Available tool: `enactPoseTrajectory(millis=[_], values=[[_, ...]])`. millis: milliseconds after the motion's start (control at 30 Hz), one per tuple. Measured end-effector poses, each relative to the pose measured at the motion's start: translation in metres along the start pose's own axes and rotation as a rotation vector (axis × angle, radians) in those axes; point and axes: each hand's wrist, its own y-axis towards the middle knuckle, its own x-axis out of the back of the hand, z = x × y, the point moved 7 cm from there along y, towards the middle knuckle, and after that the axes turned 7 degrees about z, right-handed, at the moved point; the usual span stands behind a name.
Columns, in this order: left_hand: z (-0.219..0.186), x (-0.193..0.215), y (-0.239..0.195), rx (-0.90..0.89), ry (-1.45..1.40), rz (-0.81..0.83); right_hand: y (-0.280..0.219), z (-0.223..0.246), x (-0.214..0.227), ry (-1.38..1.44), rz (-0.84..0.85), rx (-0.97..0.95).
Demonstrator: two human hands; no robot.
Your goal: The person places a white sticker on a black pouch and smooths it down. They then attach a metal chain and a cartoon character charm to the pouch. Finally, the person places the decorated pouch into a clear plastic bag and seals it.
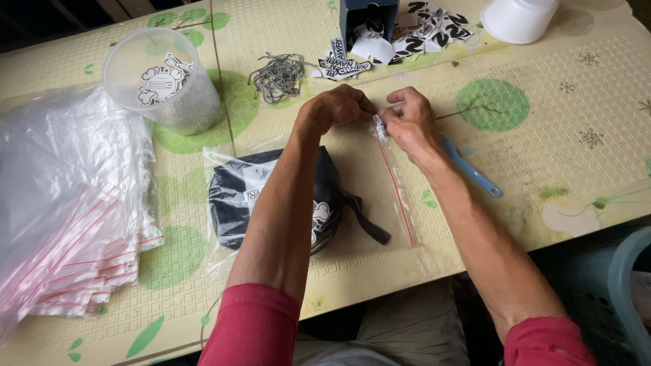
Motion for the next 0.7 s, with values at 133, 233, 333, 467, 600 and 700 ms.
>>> enactPoseTrajectory(millis=[133,233,333,467,600,700], values=[[0.02,-0.003,0.028,0.037,-0.014,-0.06,-0.005,-0.004,-0.001,0.102,-0.021,-0.032],[0.025,0.005,0.031,0.049,-0.014,-0.122,-0.006,0.007,-0.004,0.078,-0.004,0.015],[0.029,0.004,0.038,0.055,-0.032,-0.147,-0.013,0.013,-0.005,0.149,-0.024,-0.004],[0.025,0.003,0.024,0.048,-0.08,-0.149,-0.011,0.011,-0.006,0.158,-0.014,0.013],[0.023,0.004,0.019,0.017,-0.109,-0.154,-0.003,0.003,-0.01,0.113,-0.02,0.062],[0.02,0.001,0.019,-0.015,-0.129,-0.147,0.006,-0.008,-0.01,0.071,-0.019,0.085]])
